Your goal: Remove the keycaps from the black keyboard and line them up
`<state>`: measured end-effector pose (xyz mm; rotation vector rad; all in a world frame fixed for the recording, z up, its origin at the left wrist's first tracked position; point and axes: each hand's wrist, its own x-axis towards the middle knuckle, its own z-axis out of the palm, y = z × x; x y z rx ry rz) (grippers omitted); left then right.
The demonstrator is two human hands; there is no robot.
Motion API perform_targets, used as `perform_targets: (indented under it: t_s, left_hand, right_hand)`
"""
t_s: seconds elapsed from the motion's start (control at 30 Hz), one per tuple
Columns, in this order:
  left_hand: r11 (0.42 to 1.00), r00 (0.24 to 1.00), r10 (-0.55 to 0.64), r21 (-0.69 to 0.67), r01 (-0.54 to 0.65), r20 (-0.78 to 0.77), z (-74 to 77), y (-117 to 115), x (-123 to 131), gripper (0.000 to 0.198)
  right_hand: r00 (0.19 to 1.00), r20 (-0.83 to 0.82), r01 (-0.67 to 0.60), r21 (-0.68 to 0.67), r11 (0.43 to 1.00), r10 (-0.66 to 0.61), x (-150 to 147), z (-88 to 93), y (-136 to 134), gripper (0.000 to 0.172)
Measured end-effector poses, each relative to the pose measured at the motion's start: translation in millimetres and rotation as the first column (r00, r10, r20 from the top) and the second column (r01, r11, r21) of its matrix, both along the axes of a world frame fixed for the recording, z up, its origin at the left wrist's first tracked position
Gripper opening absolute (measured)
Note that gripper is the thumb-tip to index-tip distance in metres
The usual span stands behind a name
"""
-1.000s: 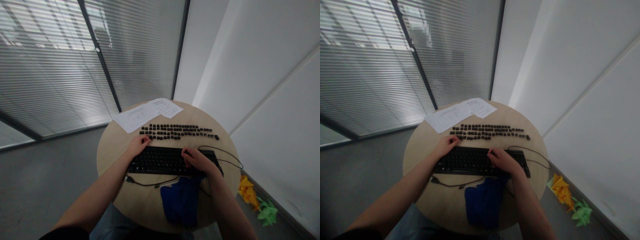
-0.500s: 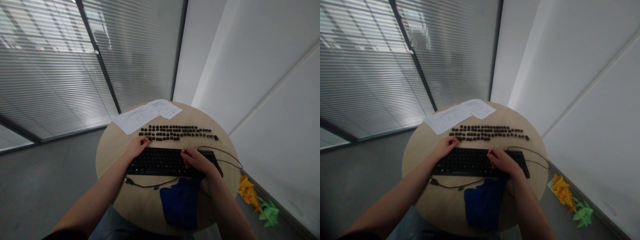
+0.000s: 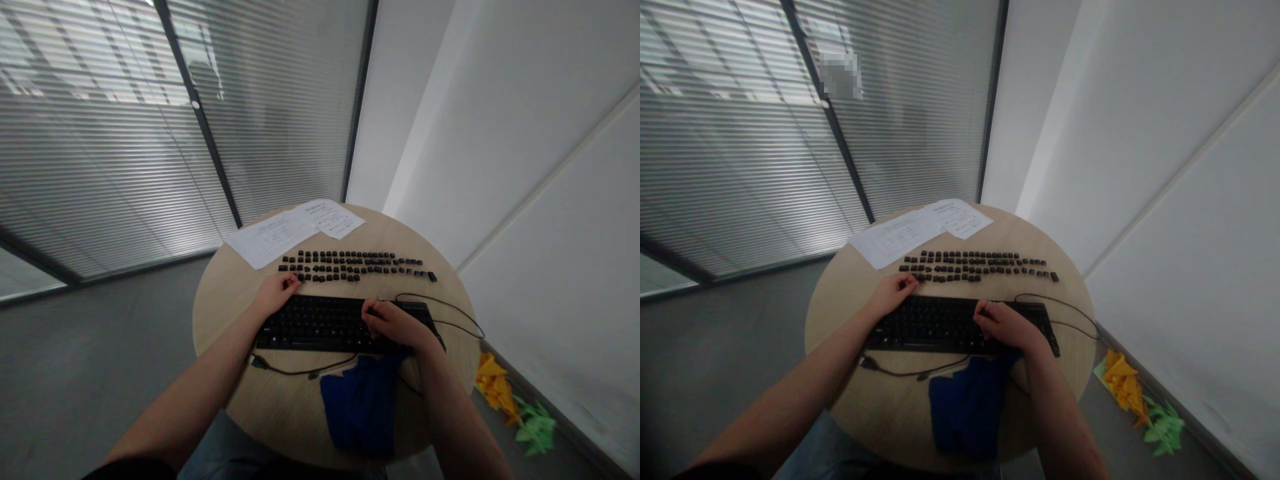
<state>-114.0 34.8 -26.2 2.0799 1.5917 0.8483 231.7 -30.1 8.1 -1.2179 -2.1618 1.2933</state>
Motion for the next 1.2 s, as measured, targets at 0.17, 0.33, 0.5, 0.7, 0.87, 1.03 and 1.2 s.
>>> perform_targets:
  t_s: [0.17,0.33,0.5,0.7,0.87,1.03,1.2]
  left_hand:
    - [1.000,1.000,0.007,0.007,-0.007,0.003,0.1,-0.3,0.4,0.026]
    - [1.000,1.000,0.015,0.005,-0.015,-0.004,2.1,-1.6,0.9,0.026]
    - [1.000,1.000,0.011,-0.007,-0.011,0.015,1.9,-1.5,0.3,0.024]
    - [1.000,1.000,0.012,-0.013,-0.012,0.010,3.1,-2.3,0.8,0.025]
    - [1.000,1.000,0.013,-0.006,-0.013,-0.007,2.9,-2.5,0.8,0.027]
    - [1.000,1.000,0.004,-0.010,-0.004,0.004,2.8,-3.0,1.1,0.026]
    - [1.000,1.000,0.002,-0.009,-0.002,0.000,0.7,-2.1,0.7,0.026]
  right_hand:
    - [0.998,0.056,-0.006,0.041,0.999,0.003,-2.6,2.2,-1.3,0.014]
    - [0.987,0.156,-0.056,0.196,0.979,0.026,-12.1,15.0,-8.3,0.011]
    - [0.980,0.199,-0.085,0.279,0.957,0.029,-17.6,18.1,-11.4,0.012]
    - [0.998,0.056,0.029,0.142,0.989,-0.037,-9.7,-2.2,-1.9,0.016]
    - [0.995,-0.041,0.096,0.127,0.987,-0.091,-4.7,-13.2,2.3,0.015]
    - [0.981,-0.150,0.142,0.118,0.983,-0.124,-3.6,-19.4,4.8,0.017]
    - [0.944,-0.272,0.221,0.103,0.970,-0.186,-5.4,-34.7,11.5,0.025]
